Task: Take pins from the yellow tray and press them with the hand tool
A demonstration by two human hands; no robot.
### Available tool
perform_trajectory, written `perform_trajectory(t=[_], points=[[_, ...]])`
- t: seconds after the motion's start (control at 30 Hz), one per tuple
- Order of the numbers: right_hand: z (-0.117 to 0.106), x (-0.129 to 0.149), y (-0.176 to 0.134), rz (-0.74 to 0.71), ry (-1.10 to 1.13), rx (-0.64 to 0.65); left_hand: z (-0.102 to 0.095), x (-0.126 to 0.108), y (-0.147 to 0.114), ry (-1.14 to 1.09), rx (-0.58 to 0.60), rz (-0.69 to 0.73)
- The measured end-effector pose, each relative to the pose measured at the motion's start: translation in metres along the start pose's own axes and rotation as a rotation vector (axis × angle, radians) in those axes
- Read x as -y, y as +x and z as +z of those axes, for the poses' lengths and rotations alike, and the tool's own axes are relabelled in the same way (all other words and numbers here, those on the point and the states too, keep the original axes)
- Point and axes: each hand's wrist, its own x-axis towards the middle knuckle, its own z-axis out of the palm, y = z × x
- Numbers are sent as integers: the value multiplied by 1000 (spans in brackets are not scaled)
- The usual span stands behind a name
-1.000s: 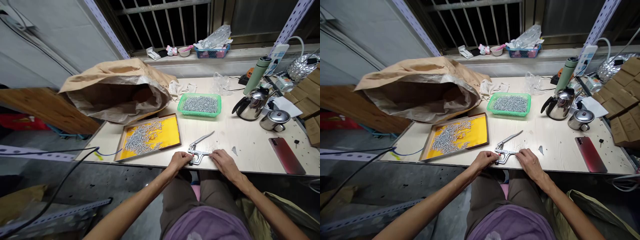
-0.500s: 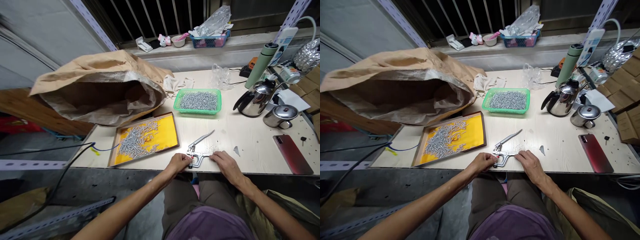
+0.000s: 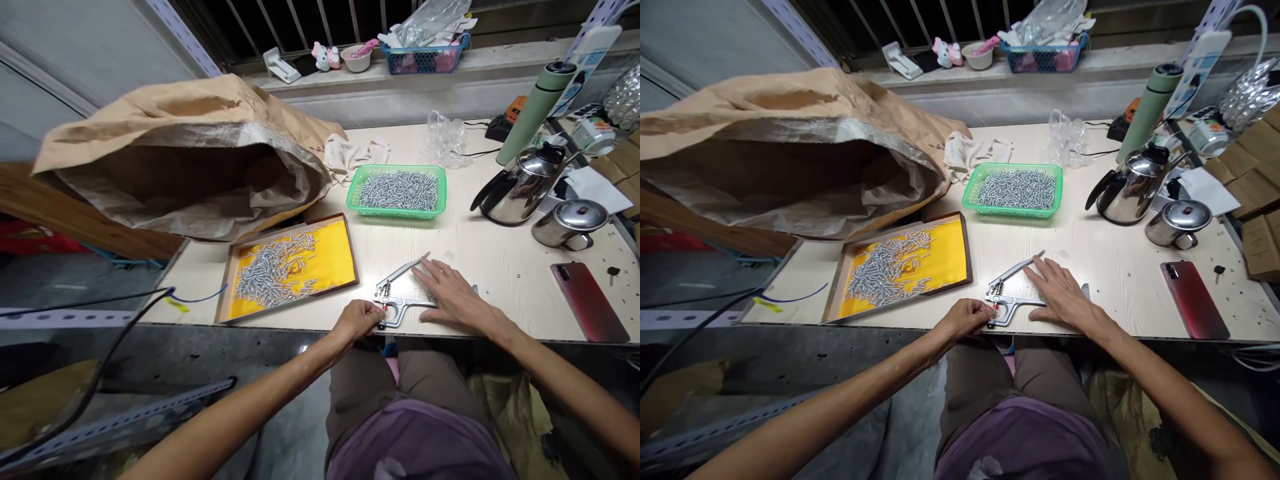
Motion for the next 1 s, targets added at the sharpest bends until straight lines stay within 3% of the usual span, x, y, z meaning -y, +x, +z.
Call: perform_trajectory(t=[0.2, 0.47, 0.57, 0.63, 0.7, 0.77, 0.83, 1.0], points=[[-9, -14, 34, -92, -43, 98, 0, -1, -2, 7, -4, -2], [-26, 7, 28, -53, -105, 121, 0, -2, -6, 55, -49, -15], [-25, 15, 21, -27, -82, 95, 4, 3, -12, 193, -232, 179], [-23, 20, 18, 1, -79, 78, 9, 4, -15, 351, -395, 434], [-22, 24, 16, 25, -98, 69, 18, 0, -13, 505, -453, 692], [-23, 27, 14, 42, -121, 71, 26, -7, -4, 628, -411, 868], [-25, 27, 14, 45, -130, 74, 31, -17, 6, 725, -347, 935], [-30, 27, 10, 119, -118, 135, 30, -40, 20, 882, -227, 867]])
